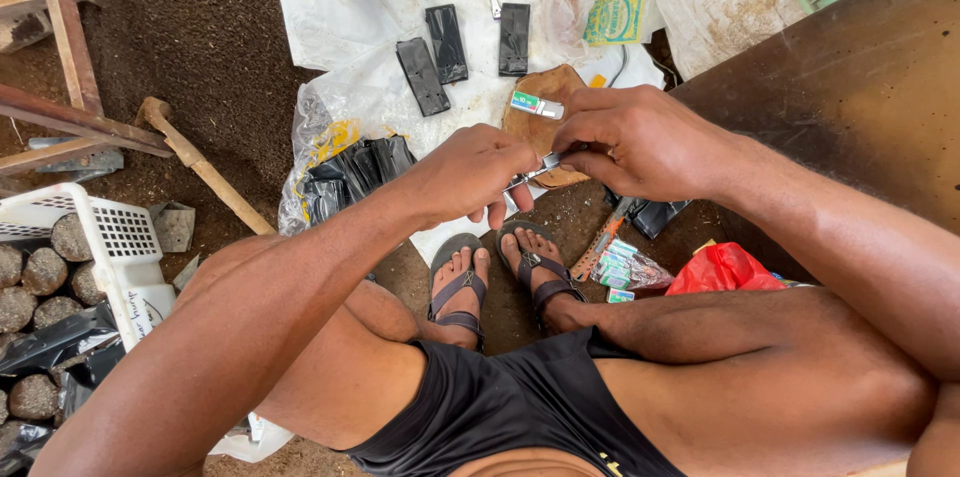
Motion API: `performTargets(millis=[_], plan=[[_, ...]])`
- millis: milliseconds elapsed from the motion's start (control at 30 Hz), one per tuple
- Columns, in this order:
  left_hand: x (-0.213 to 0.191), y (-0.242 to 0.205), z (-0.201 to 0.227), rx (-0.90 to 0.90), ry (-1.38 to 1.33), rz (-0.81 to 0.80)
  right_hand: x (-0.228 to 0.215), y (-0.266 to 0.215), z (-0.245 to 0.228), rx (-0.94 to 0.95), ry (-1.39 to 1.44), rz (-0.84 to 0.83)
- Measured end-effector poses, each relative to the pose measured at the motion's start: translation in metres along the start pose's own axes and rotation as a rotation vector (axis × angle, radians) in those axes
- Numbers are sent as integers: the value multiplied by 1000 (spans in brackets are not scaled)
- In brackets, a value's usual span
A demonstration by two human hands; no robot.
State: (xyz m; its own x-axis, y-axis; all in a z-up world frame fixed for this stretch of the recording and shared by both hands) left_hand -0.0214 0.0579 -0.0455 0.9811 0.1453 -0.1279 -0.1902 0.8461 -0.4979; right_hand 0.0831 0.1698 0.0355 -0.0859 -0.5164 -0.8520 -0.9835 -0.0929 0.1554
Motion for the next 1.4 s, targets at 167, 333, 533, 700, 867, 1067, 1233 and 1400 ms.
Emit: performTargets(millis=[167,333,533,700,867,1067,1233,1400], plan=[[1,-1,1,-15,-4,2,5,2,1,9,4,-6],[0,-1,0,-6,-27,-6,7,2,3,15,63,23],[-3,-2,1,-11,-16,-13,9,3,6,25,93,38],[-3,-2,0,-20,5,-14,14,3,10,59,116,18],[-5,-4,0,-30,-1,-3,16,3,10,48,83,25],[-10,-9,2,-40,29,10,19,2,11,11,100,37],[-22,-16,6,-69,485,81,40,1,21,84,89,54],[-19,-21,12,-13,958,130,86,5,44,184,160,-78]])
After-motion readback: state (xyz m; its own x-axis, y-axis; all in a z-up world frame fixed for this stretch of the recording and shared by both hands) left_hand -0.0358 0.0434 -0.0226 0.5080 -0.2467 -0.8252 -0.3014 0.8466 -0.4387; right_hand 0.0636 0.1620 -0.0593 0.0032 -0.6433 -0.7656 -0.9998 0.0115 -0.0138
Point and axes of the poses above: each hand's wrist, its own y-axis towards the middle knuckle, its own x-axis out of the palm, z = x × y, the point moved 6 cm from there along y, towards the middle knuckle, and after that the axes turned 4 degrees about z, right-handed, at the moved point
